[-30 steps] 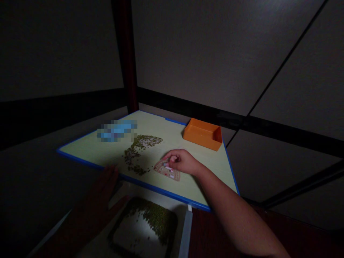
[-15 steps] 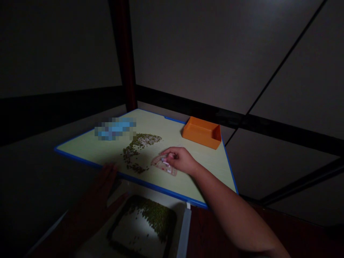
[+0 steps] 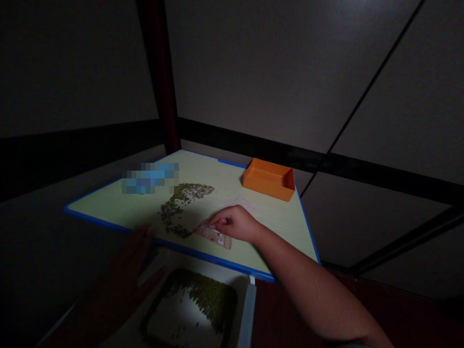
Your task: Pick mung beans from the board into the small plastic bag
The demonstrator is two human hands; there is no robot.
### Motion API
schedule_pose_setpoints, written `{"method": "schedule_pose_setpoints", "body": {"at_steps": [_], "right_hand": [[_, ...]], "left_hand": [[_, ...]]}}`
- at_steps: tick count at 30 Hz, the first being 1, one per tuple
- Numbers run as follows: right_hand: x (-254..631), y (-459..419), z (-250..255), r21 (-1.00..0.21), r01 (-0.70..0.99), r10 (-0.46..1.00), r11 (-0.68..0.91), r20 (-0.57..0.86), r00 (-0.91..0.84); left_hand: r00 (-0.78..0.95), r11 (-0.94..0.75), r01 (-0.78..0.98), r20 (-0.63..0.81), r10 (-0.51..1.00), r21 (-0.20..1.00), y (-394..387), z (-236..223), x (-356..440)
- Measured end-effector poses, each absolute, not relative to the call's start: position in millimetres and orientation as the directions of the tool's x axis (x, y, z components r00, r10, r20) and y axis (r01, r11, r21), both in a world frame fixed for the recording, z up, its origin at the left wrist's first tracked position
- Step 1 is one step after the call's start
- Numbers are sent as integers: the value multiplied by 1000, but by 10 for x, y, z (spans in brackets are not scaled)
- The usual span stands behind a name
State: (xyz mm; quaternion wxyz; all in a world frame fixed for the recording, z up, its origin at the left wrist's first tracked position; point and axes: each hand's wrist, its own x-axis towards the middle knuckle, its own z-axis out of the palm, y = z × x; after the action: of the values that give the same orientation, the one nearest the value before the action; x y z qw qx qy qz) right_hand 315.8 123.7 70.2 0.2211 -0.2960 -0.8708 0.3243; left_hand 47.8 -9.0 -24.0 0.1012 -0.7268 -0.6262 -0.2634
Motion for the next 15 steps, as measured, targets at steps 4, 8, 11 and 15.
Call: {"method": "schedule_pose_setpoints", "body": {"at_steps": [4, 8, 11, 15], "right_hand": [[3159, 1242, 713, -697, 408, 695, 589, 180, -696], [3177, 1254, 743, -726, 427, 719, 539, 132, -682], [3192, 1272, 757, -753, 441, 725, 488, 68, -685], [3197, 1293, 759, -775, 441, 732, 453, 40, -680]], "left_hand": [[70, -188, 964, 503, 862, 190, -92, -240, 469], [81, -203, 961, 516, 853, 186, -79, -247, 451], [95, -220, 958, 523, 847, 183, -69, -257, 432], [103, -211, 962, 490, 866, 171, -76, -259, 407]]}}
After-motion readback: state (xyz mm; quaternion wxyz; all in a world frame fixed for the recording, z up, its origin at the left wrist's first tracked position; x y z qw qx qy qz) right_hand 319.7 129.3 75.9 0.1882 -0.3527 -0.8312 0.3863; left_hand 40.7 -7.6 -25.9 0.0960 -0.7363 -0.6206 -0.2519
